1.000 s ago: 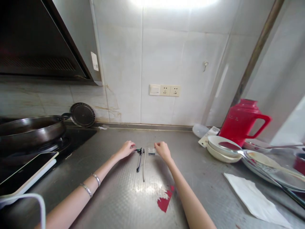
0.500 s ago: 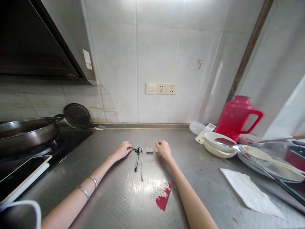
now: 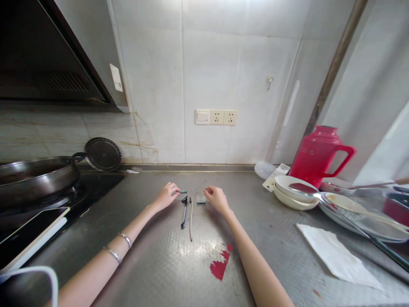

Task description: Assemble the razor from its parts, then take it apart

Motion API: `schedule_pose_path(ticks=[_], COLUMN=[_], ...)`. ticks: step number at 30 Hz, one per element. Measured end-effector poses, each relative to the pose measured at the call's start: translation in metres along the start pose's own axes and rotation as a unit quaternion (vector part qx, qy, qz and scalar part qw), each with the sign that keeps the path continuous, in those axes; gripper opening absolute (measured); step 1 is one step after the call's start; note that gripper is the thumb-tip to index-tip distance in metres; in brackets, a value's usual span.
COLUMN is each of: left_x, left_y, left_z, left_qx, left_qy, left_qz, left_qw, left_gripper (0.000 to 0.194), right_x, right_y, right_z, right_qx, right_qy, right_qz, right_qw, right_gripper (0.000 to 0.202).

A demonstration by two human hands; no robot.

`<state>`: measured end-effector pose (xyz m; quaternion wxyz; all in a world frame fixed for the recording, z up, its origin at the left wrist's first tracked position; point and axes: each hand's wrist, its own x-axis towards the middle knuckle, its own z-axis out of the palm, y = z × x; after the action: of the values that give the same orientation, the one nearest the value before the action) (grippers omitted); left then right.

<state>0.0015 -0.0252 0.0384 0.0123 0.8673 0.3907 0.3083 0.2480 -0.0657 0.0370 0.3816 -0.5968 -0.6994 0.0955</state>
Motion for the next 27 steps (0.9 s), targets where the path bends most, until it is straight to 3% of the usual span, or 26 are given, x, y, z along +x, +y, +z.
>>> schedule_pose_path(ticks=[6,10,18,27], left_x=[0.010,0.013,0.011,0.009], left_y=[0.030,0.041,0.043,0.043], left_z=[-0.007,-0.008,-0.004,-0.008], left_qx=[0.017,0.036,0.019,0.018], left_qy=[0.017,0.013,0.016,0.042], left_qz=[0.073,0.101,0.090,0.040], left_qw=[0.997,0.994,0.996,0.998], left_gripper=[0.017,0.018,0.020,0.033], right_x=[-0.002,-0.003,0.000,0.003], right_y=[-0.017,-0.022,-0.016,0.027], right_z=[-0.001,-0.002,0.001,0.006], right_qx=[0.044,0.054,0.051,0.001], right_qy=[-0.007,-0.014,-0.013,-0.037], right_qz=[-0.118,-0.151,-0.146,-0.084], right_qw=[0.992,0.987,0.988,0.996], right_gripper=[0.025,0.021,0.017,0.018])
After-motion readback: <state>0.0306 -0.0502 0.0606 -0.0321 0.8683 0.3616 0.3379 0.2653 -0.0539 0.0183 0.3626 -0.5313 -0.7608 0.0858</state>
